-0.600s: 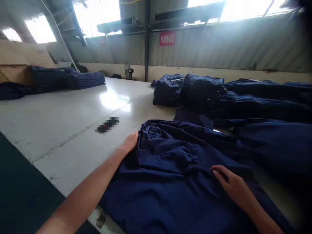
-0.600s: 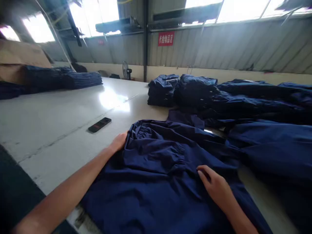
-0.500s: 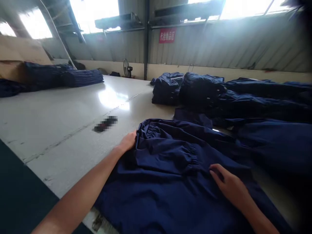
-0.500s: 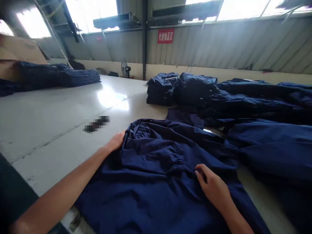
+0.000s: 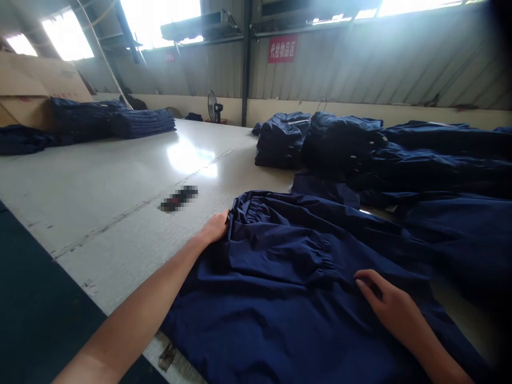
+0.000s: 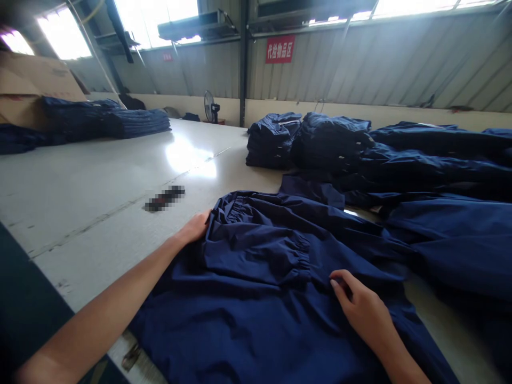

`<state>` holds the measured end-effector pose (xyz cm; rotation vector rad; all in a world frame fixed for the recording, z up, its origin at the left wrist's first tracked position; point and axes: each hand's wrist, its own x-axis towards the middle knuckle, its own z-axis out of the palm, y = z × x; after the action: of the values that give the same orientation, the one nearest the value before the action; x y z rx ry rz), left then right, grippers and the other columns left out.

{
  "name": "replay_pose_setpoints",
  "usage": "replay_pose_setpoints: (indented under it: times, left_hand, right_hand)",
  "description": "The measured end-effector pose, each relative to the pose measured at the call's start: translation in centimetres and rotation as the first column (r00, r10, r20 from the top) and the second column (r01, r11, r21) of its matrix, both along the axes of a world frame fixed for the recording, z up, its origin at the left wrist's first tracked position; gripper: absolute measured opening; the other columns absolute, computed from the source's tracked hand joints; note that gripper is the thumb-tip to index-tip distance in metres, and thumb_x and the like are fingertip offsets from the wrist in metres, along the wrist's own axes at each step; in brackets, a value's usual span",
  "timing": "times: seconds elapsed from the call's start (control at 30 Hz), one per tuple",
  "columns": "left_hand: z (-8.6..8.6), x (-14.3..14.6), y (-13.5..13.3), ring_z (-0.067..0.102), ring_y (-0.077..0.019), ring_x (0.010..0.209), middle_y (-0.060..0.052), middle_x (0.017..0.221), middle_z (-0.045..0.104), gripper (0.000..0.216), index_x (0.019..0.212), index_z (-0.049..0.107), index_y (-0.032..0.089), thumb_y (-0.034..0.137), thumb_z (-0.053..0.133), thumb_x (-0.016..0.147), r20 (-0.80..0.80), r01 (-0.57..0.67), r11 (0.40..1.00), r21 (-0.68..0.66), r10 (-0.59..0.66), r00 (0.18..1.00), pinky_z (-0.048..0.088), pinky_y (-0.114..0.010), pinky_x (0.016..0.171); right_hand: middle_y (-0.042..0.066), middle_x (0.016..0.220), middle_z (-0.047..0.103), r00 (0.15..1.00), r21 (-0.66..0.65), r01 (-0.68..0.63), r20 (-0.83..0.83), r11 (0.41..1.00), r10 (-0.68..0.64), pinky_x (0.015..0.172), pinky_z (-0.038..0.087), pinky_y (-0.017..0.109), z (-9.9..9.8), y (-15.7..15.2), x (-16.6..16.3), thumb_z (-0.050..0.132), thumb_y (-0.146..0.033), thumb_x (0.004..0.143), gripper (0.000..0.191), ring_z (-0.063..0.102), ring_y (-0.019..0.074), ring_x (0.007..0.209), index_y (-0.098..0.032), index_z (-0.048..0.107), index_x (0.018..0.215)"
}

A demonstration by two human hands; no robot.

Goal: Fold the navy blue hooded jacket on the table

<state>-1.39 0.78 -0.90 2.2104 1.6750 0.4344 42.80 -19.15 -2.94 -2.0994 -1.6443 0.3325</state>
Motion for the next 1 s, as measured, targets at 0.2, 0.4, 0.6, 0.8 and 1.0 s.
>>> replay_pose_setpoints:
  times: [0.2, 0.4, 0.6, 0.8, 1.0]
  left_hand:
    - [0.0, -0.1, 0.0, 0.070, -0.0283, 0.111, -0.017, 0.118, 0.074, 0.027, 0.120, 0.062, 0.018, 0.030, 0.049, 0.099, 0.021, 0.014, 1.000, -0.001, -0.014, 1.000, 0.051, -0.033, 0.090]
    - [0.3, 0.1, -0.3, 0.070, -0.0270, 0.110, -0.016, 0.115, 0.075, 0.025, 0.118, 0.063, 0.019, 0.027, 0.051, 0.098, 0.015, -0.009, 1.000, -0.003, 0.009, 1.000, 0.051, -0.032, 0.090]
    - [0.5, 0.5, -0.6, 0.070, -0.0280, 0.101, -0.016, 0.110, 0.073, 0.025, 0.116, 0.063, 0.018, 0.019, 0.047, 0.097, 0.059, -0.138, 0.975, 0.176, 0.130, 0.990, 0.053, -0.036, 0.084]
    - [2.4, 3.0, -3.6, 0.061, -0.0254, 0.113, -0.013, 0.117, 0.065, 0.029, 0.121, 0.061, 0.018, 0.018, 0.042, 0.099, 0.105, 0.081, 0.745, 0.663, -0.199, 0.974, 0.050, -0.041, 0.101]
    - [1.7, 5.9, -6.3, 0.047, -0.0277, 0.140, -0.013, 0.153, 0.049, 0.056, 0.154, 0.042, 0.023, 0.035, 0.051, 0.100, -0.156, 0.589, 0.755, 0.288, -0.570, 0.807, 0.037, -0.043, 0.116]
  right_hand:
    - [0.002, 0.079, 0.071, 1.000, -0.014, 0.004, -0.007, 1.000, -0.004, 0.064, 0.054, 0.035, 0.3, -0.1, -0.1, 0.049, -0.061, 0.083, 0.040, 0.069, 0.0231, 0.066, -0.029, 0.068, 0.098]
    - [0.002, 0.079, 0.071, 1.000, 0.002, -0.016, -0.010, 1.000, 0.016, 0.062, 0.054, 0.035, 0.3, -0.1, -0.1, 0.049, -0.059, 0.084, 0.039, 0.068, 0.0229, 0.064, -0.028, 0.067, 0.099]
    - [0.002, 0.077, 0.071, 1.000, 0.014, -0.011, 0.001, 1.000, 0.011, 0.063, 0.052, 0.034, 0.7, -0.2, -0.5, 0.050, -0.056, 0.086, 0.035, 0.069, 0.0233, 0.067, -0.029, 0.067, 0.097]
    - [0.001, 0.075, 0.070, 0.999, 0.033, -0.033, -0.004, 0.999, 0.033, 0.067, 0.049, 0.033, 1.2, -0.5, -1.0, 0.050, -0.048, 0.089, 0.027, 0.067, 0.0214, 0.066, -0.028, 0.066, 0.097]
    - [0.000, 0.077, 0.069, 0.997, 0.062, -0.068, -0.029, 0.996, 0.070, 0.068, 0.048, 0.031, 1.3, -0.9, -1.1, 0.050, -0.043, 0.092, 0.024, 0.065, 0.0203, 0.068, -0.027, 0.067, 0.100]
